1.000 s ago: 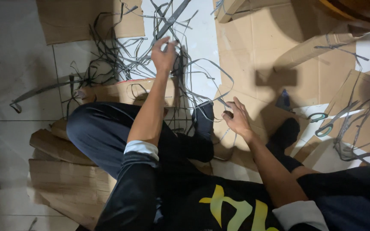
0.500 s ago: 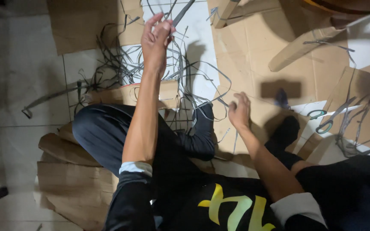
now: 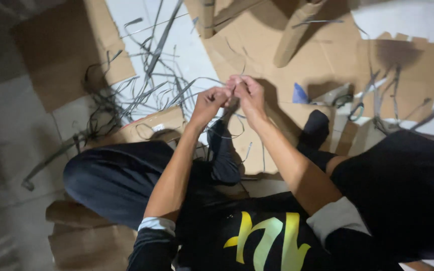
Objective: Wrapping a wooden chair leg with thin strips of material
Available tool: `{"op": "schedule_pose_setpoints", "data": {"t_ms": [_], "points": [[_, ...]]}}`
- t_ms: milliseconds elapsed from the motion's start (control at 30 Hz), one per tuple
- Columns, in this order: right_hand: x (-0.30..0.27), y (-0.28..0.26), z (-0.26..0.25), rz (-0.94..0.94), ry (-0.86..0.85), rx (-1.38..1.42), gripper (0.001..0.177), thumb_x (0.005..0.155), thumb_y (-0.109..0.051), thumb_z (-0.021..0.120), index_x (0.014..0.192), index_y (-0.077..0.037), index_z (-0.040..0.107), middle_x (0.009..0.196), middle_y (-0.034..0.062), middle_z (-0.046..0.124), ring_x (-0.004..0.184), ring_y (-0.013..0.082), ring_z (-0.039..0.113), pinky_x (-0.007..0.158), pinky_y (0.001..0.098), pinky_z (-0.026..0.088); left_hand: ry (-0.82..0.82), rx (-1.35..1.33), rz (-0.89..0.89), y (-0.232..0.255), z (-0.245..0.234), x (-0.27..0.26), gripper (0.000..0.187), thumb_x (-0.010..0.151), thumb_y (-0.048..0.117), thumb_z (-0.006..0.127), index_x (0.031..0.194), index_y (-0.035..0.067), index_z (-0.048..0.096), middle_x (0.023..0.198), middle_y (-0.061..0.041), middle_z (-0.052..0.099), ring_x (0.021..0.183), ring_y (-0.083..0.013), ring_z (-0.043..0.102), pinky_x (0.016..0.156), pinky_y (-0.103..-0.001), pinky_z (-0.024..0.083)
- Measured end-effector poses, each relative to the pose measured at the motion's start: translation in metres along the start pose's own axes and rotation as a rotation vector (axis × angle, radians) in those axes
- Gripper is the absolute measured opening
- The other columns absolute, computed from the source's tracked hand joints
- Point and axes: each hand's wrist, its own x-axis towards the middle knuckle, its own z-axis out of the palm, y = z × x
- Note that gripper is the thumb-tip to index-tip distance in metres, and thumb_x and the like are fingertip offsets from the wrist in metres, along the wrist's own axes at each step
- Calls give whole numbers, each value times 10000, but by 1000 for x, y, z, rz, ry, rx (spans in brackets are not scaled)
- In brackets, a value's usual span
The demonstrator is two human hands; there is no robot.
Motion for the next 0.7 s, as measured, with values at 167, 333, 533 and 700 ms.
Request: {"op": "schedule_pose_setpoints", "data": {"t_ms": [167,333,533,700], "points": [[6,8,-27,84,196,81,251,1054,-251,576,1106,-46,711,930,126,737,855,189,754,806,379,649,3,48,-167,-29,33,12,114,887,157,734,980,117,788,691,-58,733,573,-80,665,525,-187,520],[40,23,-77,87,391,174,223,1052,-187,543,1079,-58,722,808,52,682,692,113,709,677,279,651,15,135,-175,-41,68,40,107,861,186,747,943,126,777,723,-34,735,677,-103,679,649,-219,536],[103,24,-167,13,609,76,149,1028,-158,618,1168,-119,650,730,50,682,488,65,474,431,166,458,92,349,57,13,118,77,259,942,133,632,1190,70,677,1078,-177,744,1100,-303,711,935,-408,604],[175,61,-230,-4,740,-574,42,871,-343,695,905,-364,707,667,-222,726,785,40,714,752,215,526,38,456,211,28,154,126,595,890,19,753,1433,32,512,1361,-276,581,1228,-456,626,983,-503,608]]}}
